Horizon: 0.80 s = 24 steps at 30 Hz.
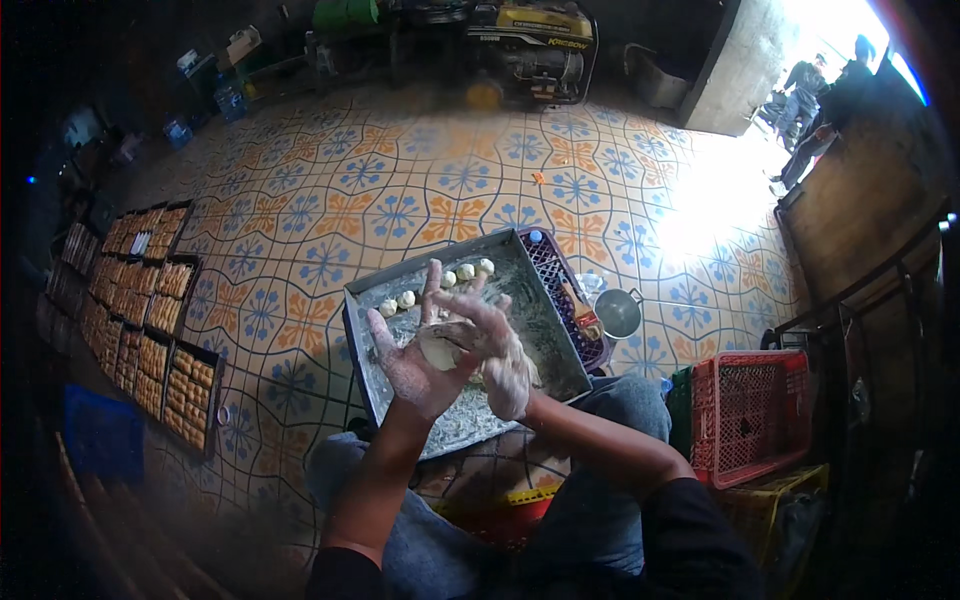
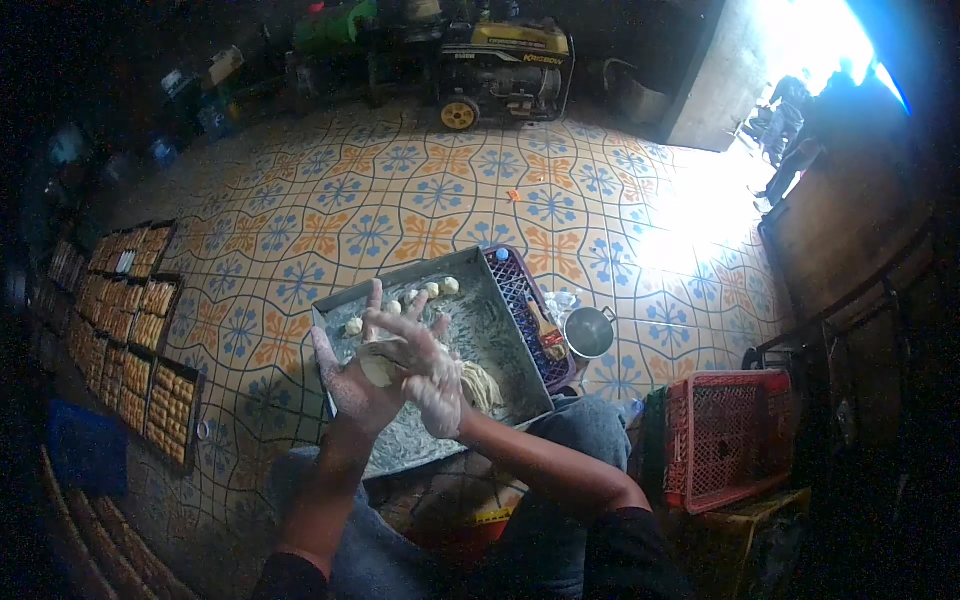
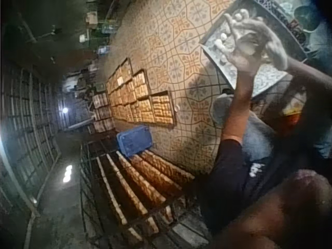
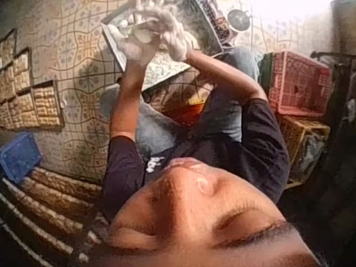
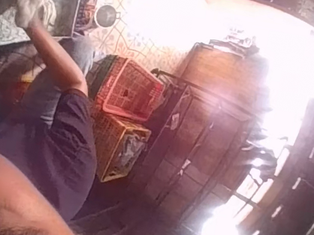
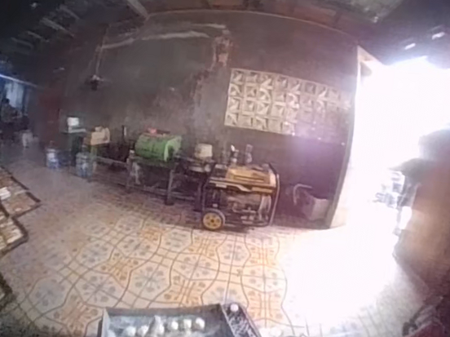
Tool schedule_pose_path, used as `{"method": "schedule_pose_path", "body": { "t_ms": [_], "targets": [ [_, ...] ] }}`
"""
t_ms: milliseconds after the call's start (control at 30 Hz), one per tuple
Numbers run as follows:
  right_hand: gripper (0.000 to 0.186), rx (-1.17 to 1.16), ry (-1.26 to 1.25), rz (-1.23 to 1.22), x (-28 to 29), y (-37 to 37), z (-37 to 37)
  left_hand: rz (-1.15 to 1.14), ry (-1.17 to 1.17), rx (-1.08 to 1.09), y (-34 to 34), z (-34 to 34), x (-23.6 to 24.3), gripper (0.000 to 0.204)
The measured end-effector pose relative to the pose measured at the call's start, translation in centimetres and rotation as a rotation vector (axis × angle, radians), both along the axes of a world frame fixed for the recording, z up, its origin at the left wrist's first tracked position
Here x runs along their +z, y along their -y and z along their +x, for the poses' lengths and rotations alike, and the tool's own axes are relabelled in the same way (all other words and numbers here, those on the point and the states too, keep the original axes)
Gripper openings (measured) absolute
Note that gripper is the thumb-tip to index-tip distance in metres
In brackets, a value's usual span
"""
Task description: The person kneads and rolls dough into balls by hand over a metal tray.
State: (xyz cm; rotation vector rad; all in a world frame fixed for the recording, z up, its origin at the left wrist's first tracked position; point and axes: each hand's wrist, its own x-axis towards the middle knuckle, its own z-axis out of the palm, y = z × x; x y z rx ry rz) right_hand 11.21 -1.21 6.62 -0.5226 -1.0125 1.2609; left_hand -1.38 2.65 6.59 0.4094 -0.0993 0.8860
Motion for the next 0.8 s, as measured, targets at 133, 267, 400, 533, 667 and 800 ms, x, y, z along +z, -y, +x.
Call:
{"method": "schedule_pose_path", "body": {
  "t_ms": [133,267,400,533,667,800],
  "targets": [
    [0.075,-0.096,0.781,0.688,1.4,-3.3,3.7,-0.134,0.043,0.044,1.6,2.0,2.3,0.106],
    [0.083,-0.172,0.877,0.504,1.2,-4.9,3.5,0.080,-0.130,0.048,1.4,1.6,-0.1,0.109],
    [0.084,0.018,0.837,0.586,-1.3,-4.1,2.2,-0.027,0.001,-0.036,0.9,0.5,0.3,0.119],
    [0.088,0.103,0.766,0.546,-0.7,-3.7,2.8,-0.198,-0.043,0.002,1.6,0.4,1.1,0.130],
    [0.089,-0.155,0.862,0.547,-1.6,-3.0,2.4,-0.122,-0.011,0.014,1.3,-0.7,-0.1,0.128],
    [0.097,-0.063,0.513,0.386,-2.6,-2.2,0.5,-0.262,-0.038,0.025,1.6,-0.5,0.3,0.131]
  ]
}}
